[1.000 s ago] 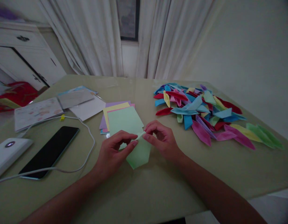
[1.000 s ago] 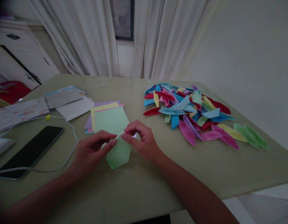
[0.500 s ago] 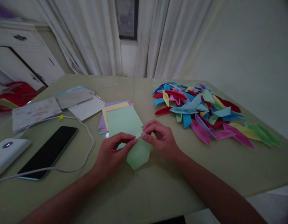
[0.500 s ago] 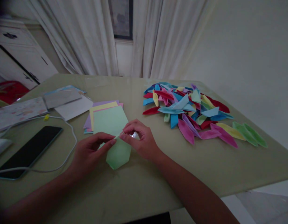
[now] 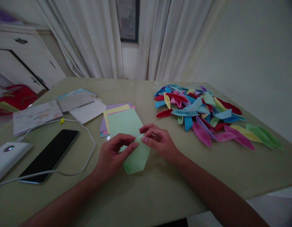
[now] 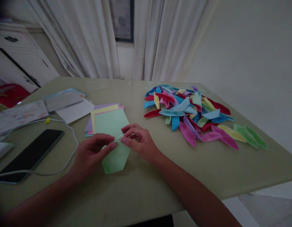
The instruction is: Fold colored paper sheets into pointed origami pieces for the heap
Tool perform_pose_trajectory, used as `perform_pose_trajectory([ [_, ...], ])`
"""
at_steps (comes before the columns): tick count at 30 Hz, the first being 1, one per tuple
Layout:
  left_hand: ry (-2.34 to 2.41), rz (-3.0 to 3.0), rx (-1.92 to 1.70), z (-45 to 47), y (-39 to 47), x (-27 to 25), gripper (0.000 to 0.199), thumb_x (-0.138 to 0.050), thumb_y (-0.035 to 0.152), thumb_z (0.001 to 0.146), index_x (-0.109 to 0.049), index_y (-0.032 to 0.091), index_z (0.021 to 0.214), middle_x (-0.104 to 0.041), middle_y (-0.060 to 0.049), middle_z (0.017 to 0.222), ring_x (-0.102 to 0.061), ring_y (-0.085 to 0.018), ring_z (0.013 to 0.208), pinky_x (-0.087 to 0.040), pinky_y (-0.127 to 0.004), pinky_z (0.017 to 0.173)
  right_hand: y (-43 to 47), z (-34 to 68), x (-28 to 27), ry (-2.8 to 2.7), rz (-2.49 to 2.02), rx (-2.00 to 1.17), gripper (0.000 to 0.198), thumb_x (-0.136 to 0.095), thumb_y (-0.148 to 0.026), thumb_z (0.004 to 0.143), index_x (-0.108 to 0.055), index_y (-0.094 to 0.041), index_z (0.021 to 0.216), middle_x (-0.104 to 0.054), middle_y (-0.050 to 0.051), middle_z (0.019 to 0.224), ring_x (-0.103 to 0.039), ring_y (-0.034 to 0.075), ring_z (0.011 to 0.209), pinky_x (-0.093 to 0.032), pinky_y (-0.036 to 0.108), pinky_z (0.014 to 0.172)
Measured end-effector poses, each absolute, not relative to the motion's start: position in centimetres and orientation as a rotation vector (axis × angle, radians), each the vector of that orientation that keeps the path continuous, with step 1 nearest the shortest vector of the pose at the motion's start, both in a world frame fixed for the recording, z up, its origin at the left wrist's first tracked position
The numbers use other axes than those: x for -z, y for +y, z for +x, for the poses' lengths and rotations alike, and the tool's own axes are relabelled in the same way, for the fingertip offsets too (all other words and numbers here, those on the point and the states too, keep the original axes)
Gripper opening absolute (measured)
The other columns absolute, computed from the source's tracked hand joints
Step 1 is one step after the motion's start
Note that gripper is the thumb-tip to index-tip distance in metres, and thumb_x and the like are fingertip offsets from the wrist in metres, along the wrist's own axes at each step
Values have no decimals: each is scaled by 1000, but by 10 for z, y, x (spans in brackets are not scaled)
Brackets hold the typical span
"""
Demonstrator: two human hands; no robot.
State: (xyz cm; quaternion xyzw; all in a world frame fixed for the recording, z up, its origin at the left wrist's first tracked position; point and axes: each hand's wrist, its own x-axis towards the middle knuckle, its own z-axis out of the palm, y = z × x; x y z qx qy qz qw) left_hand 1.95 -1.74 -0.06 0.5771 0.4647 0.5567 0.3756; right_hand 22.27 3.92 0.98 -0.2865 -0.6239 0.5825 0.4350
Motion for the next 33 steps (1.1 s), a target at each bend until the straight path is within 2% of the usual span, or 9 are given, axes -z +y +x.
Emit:
perform_pose_trajectory([
  [3,1210,1397,-1377,18,-15,1,25,-84,30,84,-79,25,108,-80,-1,90,-74,-15,78,-60,-24,71,39,221,-7,-1526,-702,-1461,16,-83,-34,87,-75,-21,85,-72,6,104,-68,18,92,-55,32,79],
  [7,1198,1352,-1257,17,-12,2,17,-81,36,87,-82,24,100,-82,-3,91,-75,-18,79,-61,-27,70,39,219,-5,-1481,-749,-1387,19,-87,-32,83,-73,-22,90,-71,2,86,-67,16,79,-55,30,74],
  [10,1226,1384,-1264,16,-13,2,14,-80,36,89,-82,23,92,-80,-3,86,-74,-18,76,-59,-27,68,39,218,-7,-1452,-783,-1381,25,-90,-31,79,-71,-22,94,-72,1,87,-68,15,79,-57,30,75],
  [13,1249,1444,-1251,17,-14,0,14,-77,36,91,-81,23,92,-80,-3,84,-73,-18,76,-58,-28,69,39,219,-9,-1506,-813,-1385,27,-89,-32,80,-74,-22,100,-74,2,88,-69,16,80,-57,30,75],
  [17,1234,1451,-1223,17,-15,1,16,-76,38,91,-81,23,93,-80,-3,85,-74,-20,76,-58,-29,67,38,220,-9,-1602,-824,-1314,16,-84,-33,85,-78,-21,93,-74,2,84,-66,16,76,-54,30,72],
  [26,1285,1476,-1161,16,-15,0,18,-77,41,90,-82,23,91,-80,-3,83,-72,-19,74,-56,-28,65,37,219,-10,-1556,-889,-1379,11,-83,-31,85,-79,-21,87,-75,1,80,-64,15,72,-49,28,68],
  [29,1242,1442,-1100,17,-17,0,21,-76,42,90,-82,22,90,-80,-3,81,-70,-18,71,-54,-27,63,37,219,-11,-1604,-926,-1357,13,-84,-31,84,-80,-20,86,-75,1,78,-64,15,71,-49,28,67],
  [33,1278,1416,-1157,18,-17,1,21,-77,42,90,-82,22,87,-79,-3,80,-68,-18,70,-53,-27,61,37,219,-9,-1563,-903,-1487,20,-83,-38,85,-79,-19,87,-73,1,78,-63,14,69,-48,27,64],
])
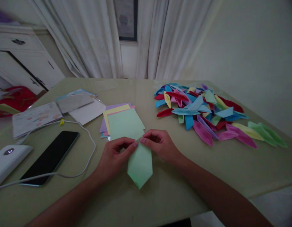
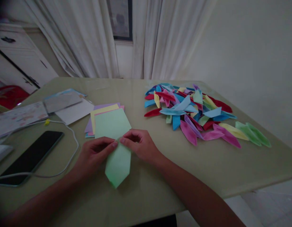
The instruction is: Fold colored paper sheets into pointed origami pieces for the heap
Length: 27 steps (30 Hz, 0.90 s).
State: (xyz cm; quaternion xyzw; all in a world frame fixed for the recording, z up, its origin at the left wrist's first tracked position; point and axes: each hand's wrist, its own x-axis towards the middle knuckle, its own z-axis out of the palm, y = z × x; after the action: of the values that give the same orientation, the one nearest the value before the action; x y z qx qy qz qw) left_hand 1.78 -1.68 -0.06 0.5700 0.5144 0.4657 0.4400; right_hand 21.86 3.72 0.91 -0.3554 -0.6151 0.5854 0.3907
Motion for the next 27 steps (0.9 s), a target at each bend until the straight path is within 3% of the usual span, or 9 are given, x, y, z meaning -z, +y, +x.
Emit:
perform_pose_trajectory([
  [3,1292,1386,-1183,16,-15,1,21,-78,42,88,-81,22,86,-77,-3,78,-66,-17,68,-51,-26,60,37,218,-7,-1579,-909,-1453,22,-82,-40,87,-78,-19,84,-72,1,77,-62,14,69,-48,26,64],
  [8,1315,1187,-1364,11,-6,2,23,-77,43,90,-74,20,92,-67,2,68,-62,-13,62,-51,-24,60,41,217,-5,-1580,-906,-1571,32,-85,-42,82,-77,-19,102,-75,2,89,-67,17,75,-53,28,66],
  [12,1216,1049,-1358,13,-2,7,43,-85,41,82,-61,23,113,-72,1,90,-67,-13,71,-56,-25,66,43,218,-2,-1571,-968,-1566,29,-84,-40,83,-76,-16,97,-75,3,89,-69,18,76,-56,30,68],
  [15,1114,1112,-1195,18,-6,10,45,-84,38,84,-54,23,115,-73,1,88,-71,-16,78,-57,-28,72,43,217,-3,-1437,-944,-1557,36,-89,-38,77,-73,-16,101,-77,4,95,-72,20,83,-59,32,74],
  [21,1004,1096,-1176,22,-12,7,44,-82,34,85,-55,25,118,-74,1,88,-72,-15,79,-56,-26,72,47,215,-4,-1225,-970,-1450,55,-94,-36,69,-55,-24,106,-75,3,104,-73,18,78,-61,30,68],
  [27,1144,1193,-1317,20,-9,0,35,-80,38,86,-62,22,112,-76,-2,91,-73,-17,82,-60,-29,74,49,217,-4,-1168,-965,-1411,55,-90,-40,75,-48,-27,109,-68,-3,93,-71,15,67,-58,26,57],
])
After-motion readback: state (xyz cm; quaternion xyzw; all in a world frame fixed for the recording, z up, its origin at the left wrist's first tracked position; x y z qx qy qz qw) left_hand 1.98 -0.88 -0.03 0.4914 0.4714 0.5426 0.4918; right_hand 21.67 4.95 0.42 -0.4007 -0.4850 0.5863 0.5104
